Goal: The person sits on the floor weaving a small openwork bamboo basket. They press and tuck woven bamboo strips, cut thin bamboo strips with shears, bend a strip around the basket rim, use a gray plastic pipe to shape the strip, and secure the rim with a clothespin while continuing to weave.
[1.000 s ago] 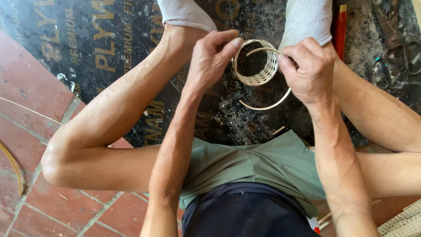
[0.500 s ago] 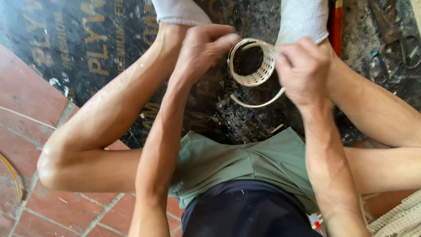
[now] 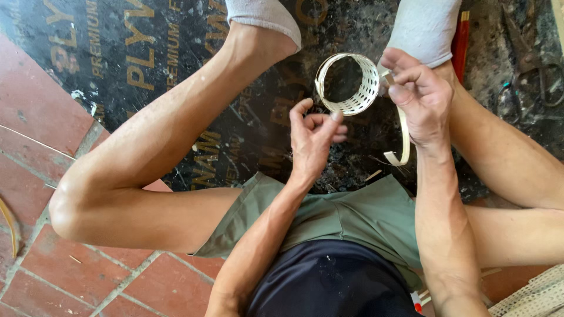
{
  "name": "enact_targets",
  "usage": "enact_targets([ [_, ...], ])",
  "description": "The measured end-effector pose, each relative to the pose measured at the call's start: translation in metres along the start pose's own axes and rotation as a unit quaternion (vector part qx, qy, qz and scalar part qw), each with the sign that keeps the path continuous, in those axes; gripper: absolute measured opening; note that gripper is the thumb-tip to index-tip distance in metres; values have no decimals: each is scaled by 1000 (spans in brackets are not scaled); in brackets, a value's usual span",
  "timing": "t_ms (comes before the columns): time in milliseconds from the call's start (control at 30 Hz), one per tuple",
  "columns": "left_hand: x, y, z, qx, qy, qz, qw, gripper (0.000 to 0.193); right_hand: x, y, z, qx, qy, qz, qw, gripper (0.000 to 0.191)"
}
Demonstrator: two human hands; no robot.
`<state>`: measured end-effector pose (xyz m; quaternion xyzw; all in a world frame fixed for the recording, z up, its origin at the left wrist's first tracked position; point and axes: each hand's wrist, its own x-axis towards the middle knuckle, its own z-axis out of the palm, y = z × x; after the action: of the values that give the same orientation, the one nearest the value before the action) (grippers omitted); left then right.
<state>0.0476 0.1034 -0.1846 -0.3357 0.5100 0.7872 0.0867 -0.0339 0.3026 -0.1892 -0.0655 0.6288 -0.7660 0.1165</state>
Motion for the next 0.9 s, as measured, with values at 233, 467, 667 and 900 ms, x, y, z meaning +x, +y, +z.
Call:
enact_targets([
  [233,16,17,-21,-6,21,101,995,30,-32,-26,25,-167,21,119,979,11],
  [467,24,37,-31,114,4,99,989,33,-28,-50,35,-474,-4,-147,868,11],
  [667,26,29,-27,79,-12,117,990,36,16,-60,27,-559,-81,-220,795,11],
  [900,40,22,-45,35,-54,103,993,36,51,-51,37,-615,-166,-259,727,22],
])
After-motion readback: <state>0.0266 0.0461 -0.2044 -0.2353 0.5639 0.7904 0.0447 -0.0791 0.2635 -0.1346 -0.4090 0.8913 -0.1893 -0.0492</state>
